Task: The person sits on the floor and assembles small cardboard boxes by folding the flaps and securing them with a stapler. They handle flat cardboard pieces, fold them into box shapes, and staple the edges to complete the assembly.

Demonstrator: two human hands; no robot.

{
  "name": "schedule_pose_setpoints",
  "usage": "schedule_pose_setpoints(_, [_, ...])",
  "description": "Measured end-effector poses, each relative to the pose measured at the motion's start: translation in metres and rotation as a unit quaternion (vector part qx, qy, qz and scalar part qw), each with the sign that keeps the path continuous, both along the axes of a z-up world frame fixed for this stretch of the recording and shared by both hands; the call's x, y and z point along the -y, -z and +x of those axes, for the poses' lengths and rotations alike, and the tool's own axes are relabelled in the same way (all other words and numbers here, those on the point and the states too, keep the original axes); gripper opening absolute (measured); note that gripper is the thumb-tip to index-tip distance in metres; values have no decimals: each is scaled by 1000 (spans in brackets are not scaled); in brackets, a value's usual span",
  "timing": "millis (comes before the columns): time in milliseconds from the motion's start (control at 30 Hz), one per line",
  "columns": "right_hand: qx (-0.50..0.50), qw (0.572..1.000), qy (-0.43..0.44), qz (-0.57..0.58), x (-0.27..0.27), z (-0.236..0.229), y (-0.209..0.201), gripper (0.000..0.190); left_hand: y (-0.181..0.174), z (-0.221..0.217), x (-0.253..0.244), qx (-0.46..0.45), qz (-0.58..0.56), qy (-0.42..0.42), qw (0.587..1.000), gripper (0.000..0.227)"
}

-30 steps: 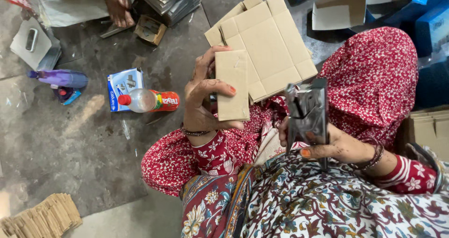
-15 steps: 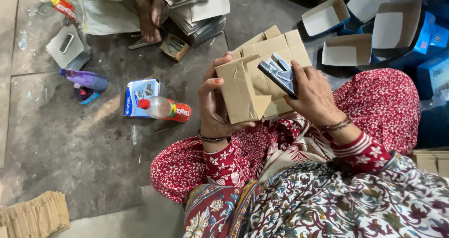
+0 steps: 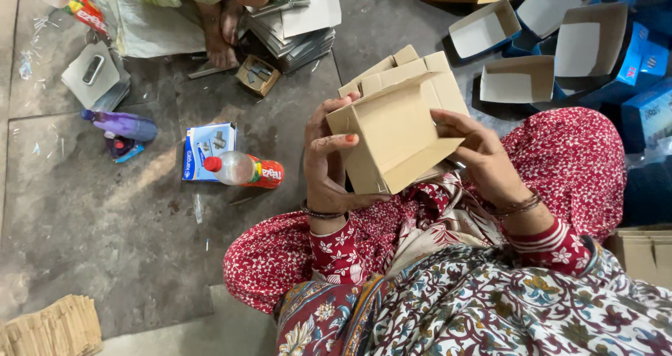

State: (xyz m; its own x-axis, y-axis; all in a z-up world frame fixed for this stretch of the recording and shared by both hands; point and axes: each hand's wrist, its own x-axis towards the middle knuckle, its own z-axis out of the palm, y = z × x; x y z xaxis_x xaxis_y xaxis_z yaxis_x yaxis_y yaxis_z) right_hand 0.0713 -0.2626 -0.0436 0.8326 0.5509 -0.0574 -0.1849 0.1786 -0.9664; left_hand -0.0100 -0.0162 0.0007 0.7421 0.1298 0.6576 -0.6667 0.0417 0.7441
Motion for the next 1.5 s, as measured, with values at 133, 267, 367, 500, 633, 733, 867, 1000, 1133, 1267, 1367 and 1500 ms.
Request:
schedule_pose_setpoints(133, [-152,953,30,262,1,-7,-12,69,6,3,2,-11,-1,30,999,81])
schedule_pose_setpoints(267, [-105,954,118,255,18,2,-19,70,14,6,3,-37,95,86,991,81])
schedule_pose_setpoints(367, [-47,957,157,241,36,9,-18,62,21,5,7,-87,14,129,988,65])
schedule_pose_setpoints(500, [105,967,146,182,54,6,-10,42,27,6,11,-230,-129,129,956,61])
schedule_pose_setpoints(633, [153,978,116,78,70,-1,-20,29,16,6,1,-304,-52,88,947,48])
schedule_pose_setpoints(733, [193,980,39,14,78,-5,-38,50,7,12,10,-285,55,124,949,51])
schedule_pose_setpoints(867, [241,965,50,-88,60,-8,-44,41,5,18,41,-295,238,187,906,82])
schedule_pose_setpoints(1000, [306,937,32,-168,54,-16,-28,41,11,19,51,-313,324,164,878,71])
schedule_pose_setpoints(1133, [331,901,-77,-268,44,-31,-1,33,20,20,47,-348,374,117,852,50])
schedule_pose_setpoints(1267, [343,872,-59,-344,33,-53,24,40,27,23,48,-351,414,105,833,42])
schedule_pose_setpoints(1367, [398,840,-54,-366,24,-68,34,43,24,22,51,-341,414,110,837,43])
schedule_pose_setpoints(1500, [387,843,-34,-372,39,-67,37,27,17,17,56,-338,429,115,830,51])
